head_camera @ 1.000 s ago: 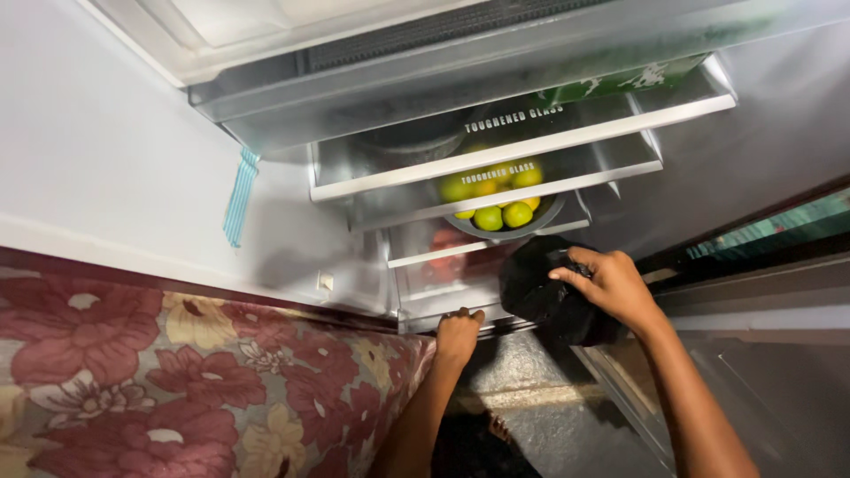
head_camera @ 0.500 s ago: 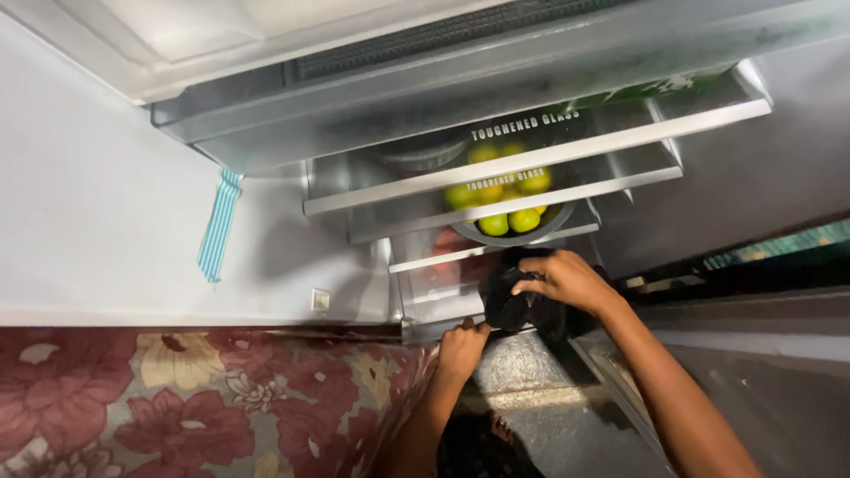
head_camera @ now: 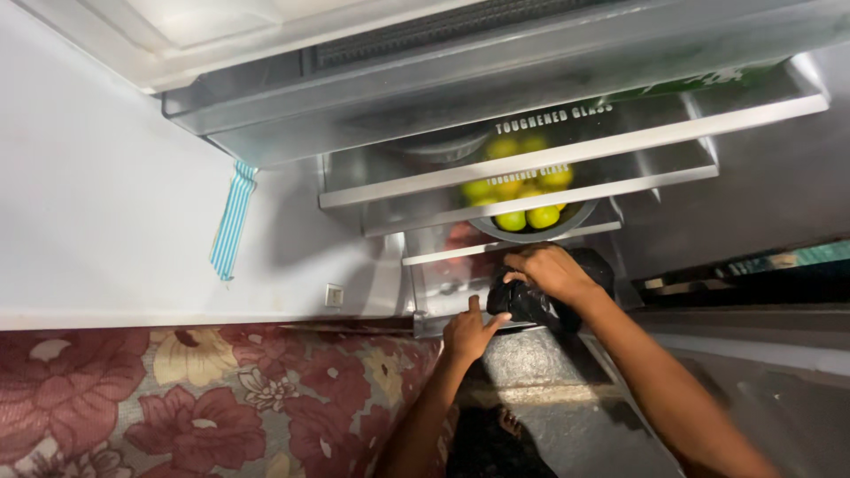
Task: The person unpacks various grocery items from a white sack placed on a bed. They remove packaged food items and place them on a nearby shelf, then place a black plastic bag and a yellow plastic bag into the refrigerator.
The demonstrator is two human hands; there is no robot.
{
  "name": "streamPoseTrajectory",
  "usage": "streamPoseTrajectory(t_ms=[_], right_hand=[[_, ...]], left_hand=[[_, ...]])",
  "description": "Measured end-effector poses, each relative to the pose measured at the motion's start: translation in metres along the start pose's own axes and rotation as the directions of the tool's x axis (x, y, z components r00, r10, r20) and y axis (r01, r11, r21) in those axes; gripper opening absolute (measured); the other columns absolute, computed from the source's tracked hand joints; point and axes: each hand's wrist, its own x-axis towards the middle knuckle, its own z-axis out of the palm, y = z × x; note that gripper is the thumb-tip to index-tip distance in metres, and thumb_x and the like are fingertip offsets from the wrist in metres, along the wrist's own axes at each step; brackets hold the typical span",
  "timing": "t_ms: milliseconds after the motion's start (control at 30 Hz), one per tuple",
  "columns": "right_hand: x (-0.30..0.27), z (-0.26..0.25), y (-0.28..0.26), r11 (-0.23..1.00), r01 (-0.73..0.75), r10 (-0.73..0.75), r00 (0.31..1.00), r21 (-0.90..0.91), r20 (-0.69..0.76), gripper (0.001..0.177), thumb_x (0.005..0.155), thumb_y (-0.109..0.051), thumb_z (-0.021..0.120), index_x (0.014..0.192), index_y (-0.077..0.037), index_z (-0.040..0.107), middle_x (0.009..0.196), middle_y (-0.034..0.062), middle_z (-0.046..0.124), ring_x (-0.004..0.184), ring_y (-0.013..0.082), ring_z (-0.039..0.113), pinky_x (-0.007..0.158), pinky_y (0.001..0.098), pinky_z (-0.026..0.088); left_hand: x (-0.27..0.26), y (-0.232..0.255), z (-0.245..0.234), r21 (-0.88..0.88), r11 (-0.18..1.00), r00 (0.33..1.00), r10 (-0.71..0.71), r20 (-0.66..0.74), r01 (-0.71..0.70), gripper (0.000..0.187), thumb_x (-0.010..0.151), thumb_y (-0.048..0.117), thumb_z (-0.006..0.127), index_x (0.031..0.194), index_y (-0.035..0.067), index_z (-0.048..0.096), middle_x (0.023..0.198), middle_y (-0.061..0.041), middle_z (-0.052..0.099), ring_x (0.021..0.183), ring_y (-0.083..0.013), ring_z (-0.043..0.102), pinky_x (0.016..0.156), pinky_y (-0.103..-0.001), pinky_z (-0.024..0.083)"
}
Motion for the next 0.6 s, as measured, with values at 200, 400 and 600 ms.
streamPoseTrajectory(t_ms=[200,400,600], right_hand=[[0.007,0.047,0.007,0.982,0.163,-0.166,0.986,-0.093,-0.025,0.028,0.092,-0.038,0.063,0.098,-0.010,0.067,0.093,0.0126,0.073,0.102,0.0317,0.067,0.092,0.0446,0.050],[-0.002,0.065,0.020,0.993,0.068,-0.073,0.996,-0.091,-0.056,0.031,0.088,-0.038,0.066,0.105,-0.012,0.069,0.099,0.0091,0.073,0.102,0.0286,0.065,0.090,0.0445,0.047],[-0.023,0.064,0.017,0.994,0.017,-0.021,0.999,-0.112,-0.034,0.022,0.086,-0.027,0.067,0.104,-0.016,0.070,0.102,0.0024,0.071,0.103,0.0244,0.063,0.088,0.0422,0.046]], left_hand=[[0.035,-0.004,0.030,-0.379,0.907,0.978,0.132,-0.160,-0.184,0.126,0.069,0.043,0.093,0.160,0.011,0.011,0.136,-0.034,0.054,0.117,-0.0515,0.060,0.095,-0.052,0.053],[0.048,-0.019,0.047,-0.303,0.953,0.999,-0.016,-0.037,0.004,0.140,0.062,0.026,0.093,0.168,0.015,0.003,0.151,-0.034,0.039,0.118,-0.0496,0.062,0.099,-0.046,0.055],[0.068,-0.037,0.067,-0.360,0.933,0.993,-0.046,-0.109,0.004,0.145,0.060,0.030,0.098,0.164,0.003,0.001,0.119,-0.029,0.070,0.105,-0.0460,0.070,0.091,-0.045,0.057]])
